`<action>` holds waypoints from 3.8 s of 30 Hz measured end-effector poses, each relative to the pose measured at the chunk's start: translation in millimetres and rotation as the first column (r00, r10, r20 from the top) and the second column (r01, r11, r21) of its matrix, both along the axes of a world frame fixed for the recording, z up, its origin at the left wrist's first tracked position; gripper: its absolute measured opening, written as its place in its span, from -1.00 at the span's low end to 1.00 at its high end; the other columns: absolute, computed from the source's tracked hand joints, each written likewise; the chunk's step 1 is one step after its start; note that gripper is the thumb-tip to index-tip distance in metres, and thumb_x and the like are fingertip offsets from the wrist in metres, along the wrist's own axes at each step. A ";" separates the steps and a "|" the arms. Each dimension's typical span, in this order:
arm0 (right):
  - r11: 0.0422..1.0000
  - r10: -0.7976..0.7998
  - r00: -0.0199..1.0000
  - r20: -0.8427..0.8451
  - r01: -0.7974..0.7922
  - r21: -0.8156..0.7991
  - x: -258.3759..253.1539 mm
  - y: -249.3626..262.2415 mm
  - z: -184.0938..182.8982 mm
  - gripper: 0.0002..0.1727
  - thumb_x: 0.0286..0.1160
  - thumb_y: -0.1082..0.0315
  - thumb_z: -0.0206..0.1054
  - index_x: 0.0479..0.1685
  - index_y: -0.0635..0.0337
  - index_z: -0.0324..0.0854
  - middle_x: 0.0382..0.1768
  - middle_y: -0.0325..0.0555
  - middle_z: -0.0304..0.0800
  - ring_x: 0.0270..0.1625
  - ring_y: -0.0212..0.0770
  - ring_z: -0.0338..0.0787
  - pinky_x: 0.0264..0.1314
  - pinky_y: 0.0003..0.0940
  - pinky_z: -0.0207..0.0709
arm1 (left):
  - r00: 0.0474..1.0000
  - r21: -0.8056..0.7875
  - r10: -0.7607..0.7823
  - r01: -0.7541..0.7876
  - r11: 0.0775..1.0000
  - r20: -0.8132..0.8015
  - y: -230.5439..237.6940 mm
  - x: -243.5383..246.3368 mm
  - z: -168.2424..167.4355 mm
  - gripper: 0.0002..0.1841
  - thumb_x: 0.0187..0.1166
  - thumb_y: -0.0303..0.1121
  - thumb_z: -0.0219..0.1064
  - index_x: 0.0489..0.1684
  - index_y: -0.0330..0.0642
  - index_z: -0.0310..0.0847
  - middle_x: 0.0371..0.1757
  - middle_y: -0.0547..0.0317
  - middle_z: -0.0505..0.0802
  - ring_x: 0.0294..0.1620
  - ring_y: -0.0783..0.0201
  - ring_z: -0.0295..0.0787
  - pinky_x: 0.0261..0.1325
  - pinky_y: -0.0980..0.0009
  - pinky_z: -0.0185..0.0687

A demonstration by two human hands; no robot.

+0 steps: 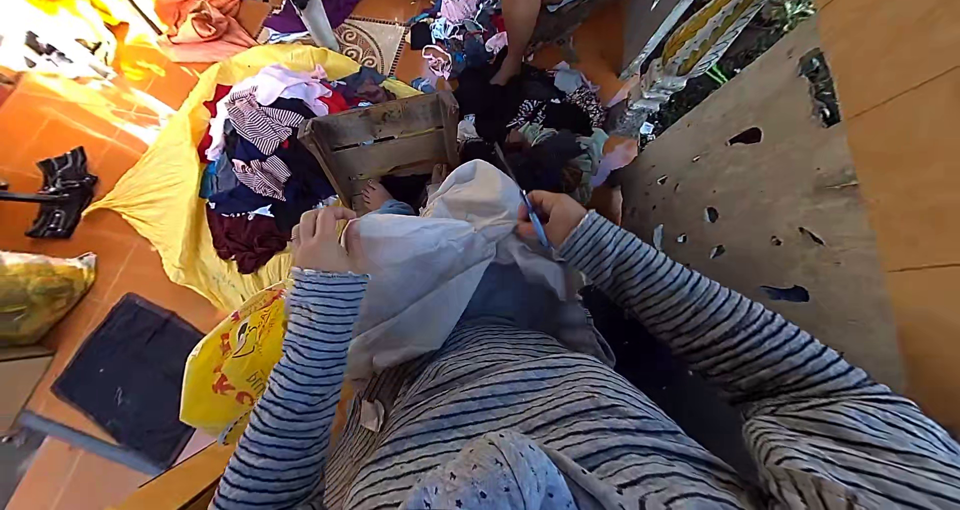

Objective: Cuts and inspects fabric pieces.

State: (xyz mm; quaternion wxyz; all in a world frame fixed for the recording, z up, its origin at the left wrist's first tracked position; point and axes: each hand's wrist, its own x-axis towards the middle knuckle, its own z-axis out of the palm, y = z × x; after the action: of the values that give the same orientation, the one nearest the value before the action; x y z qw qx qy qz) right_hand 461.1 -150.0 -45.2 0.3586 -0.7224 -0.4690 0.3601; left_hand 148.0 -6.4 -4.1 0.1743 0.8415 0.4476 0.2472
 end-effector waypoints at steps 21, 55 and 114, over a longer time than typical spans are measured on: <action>0.977 -0.048 0.986 0.158 0.013 0.211 -64.6 52.2 65.2 -0.54 0.11 0.59 0.53 0.09 0.49 0.61 -0.10 0.35 0.82 -0.01 0.27 0.84 0.11 0.29 0.64 | 0.896 -0.300 -0.218 0.346 0.889 0.387 11.0 34.9 96.1 -0.83 0.71 -0.42 0.19 -0.28 -0.26 0.63 -0.48 0.32 0.69 -0.45 0.57 0.60 -0.27 0.54 0.57; 0.758 0.225 0.972 -0.067 -0.131 0.639 -81.9 29.0 72.0 -0.72 0.04 0.33 0.56 -0.25 0.06 0.61 -0.41 -0.53 0.78 -0.40 -0.69 0.72 -0.36 -0.68 0.66 | 0.988 -0.175 -0.129 0.143 0.974 0.089 -49.6 -4.0 44.7 -0.51 0.45 -0.21 0.54 0.24 -0.37 0.71 0.24 -0.32 0.78 0.32 -0.25 0.71 0.40 -0.20 0.60; 0.740 0.015 0.810 0.586 -0.403 0.538 -76.1 -31.3 40.3 -0.66 0.38 0.00 0.48 -0.29 0.12 0.76 -0.31 -0.01 0.79 -0.22 -0.09 0.79 -0.14 -0.24 0.70 | 0.871 0.112 -0.160 0.122 0.986 0.465 -31.6 -25.1 24.2 -0.66 0.60 -0.13 0.41 -0.30 -0.31 0.75 -0.33 0.21 0.86 -0.30 0.67 0.71 -0.14 0.70 0.60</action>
State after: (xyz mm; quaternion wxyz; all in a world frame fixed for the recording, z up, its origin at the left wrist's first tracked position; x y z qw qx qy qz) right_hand 385.0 -181.3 -4.9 0.3884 -0.5669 -0.7264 -0.0035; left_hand 122.9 -38.0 20.2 0.2623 0.7926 0.3188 0.4487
